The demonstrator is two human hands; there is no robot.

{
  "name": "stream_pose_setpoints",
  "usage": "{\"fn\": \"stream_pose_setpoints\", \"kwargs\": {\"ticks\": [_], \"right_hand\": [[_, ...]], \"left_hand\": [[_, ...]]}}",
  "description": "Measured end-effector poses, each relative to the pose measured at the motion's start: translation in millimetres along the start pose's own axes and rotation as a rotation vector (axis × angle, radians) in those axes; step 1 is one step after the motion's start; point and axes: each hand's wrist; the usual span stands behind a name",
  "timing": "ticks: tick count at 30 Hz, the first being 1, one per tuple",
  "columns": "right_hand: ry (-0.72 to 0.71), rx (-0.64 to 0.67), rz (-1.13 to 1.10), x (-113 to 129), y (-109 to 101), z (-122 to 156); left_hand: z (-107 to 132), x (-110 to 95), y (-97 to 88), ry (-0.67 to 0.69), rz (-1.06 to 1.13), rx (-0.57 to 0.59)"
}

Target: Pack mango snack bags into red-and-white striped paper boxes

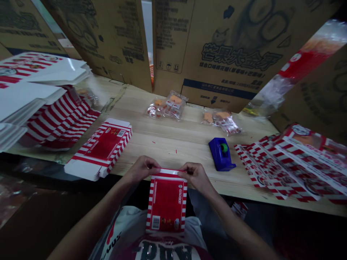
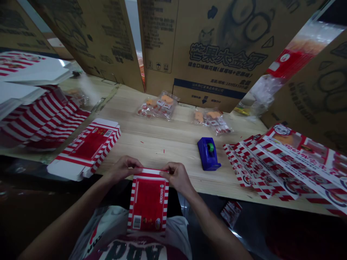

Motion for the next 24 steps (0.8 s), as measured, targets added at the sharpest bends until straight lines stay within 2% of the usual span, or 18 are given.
{"fn": "stream_pose_setpoints", "kwargs": {"ticks": [4, 11, 14, 17, 20, 24], "right_hand": [[0.007, 0.004, -0.031, -2, -3, -6], [0.043, 0.045, 0.006, 3, -6, -10], [-0.016, 0.058, 0.055, 5, -5, -4], [-0.169, 0.044, 0.132, 0, -3, 9], [-0.31, -0.022, 0.159, -13, 5, 22], [-0.292, -0.131, 0.104, -30, 13, 33]], "left_hand": [[-6, 0, -1.8, -0.027, 0.108, 0.055], [-13, 8, 0.4, 0.017, 0.082, 0.093], [-7, 7, -3.6, 0.085, 0.017, 0.067], [6, 5, -2.6, 0.178, -0.081, 0.051], [18, 8, 13.1, 0.225, -0.123, -0.075], [25, 16, 45.7, 0.189, -0.034, -0.33]]}}
Point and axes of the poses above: each hand's wrist, its own z-axis away from the middle knuckle, its own y-axis out of the palm, x = y × z, and after that the axes turned 12 degrees about -z, right-handed
